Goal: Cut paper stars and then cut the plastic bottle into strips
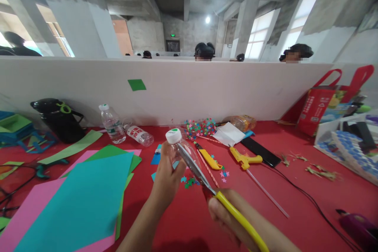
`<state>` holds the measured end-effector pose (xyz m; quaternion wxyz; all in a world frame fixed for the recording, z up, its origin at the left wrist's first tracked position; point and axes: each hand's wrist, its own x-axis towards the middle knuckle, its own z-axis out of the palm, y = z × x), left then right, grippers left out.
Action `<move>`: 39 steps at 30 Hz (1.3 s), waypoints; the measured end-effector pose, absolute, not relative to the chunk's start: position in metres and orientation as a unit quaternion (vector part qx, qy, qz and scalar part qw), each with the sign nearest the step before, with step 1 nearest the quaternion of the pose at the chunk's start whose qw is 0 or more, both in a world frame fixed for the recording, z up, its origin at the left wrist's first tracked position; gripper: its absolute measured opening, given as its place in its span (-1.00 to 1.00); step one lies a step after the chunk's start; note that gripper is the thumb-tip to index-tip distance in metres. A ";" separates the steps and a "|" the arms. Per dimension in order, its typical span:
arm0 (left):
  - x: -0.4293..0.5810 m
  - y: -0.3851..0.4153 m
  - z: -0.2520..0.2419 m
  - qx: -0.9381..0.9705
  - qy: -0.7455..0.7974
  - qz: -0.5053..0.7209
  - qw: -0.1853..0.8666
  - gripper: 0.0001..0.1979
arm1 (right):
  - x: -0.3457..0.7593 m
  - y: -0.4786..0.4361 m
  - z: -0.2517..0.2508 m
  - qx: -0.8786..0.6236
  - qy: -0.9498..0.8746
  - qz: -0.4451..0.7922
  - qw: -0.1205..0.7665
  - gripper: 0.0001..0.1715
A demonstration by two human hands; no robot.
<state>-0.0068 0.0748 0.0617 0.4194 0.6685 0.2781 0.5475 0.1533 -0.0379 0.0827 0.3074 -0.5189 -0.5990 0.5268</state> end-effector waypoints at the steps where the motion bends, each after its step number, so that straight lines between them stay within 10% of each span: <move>1: -0.007 0.075 0.062 0.670 0.279 0.546 0.418 -0.48 | 0.153 -0.038 0.082 -0.519 -0.604 0.522 0.306 -0.21; 39: -0.015 0.082 0.080 0.655 0.337 0.566 0.369 -0.71 | 0.154 -0.034 0.067 -0.499 -0.594 0.545 0.318 -0.29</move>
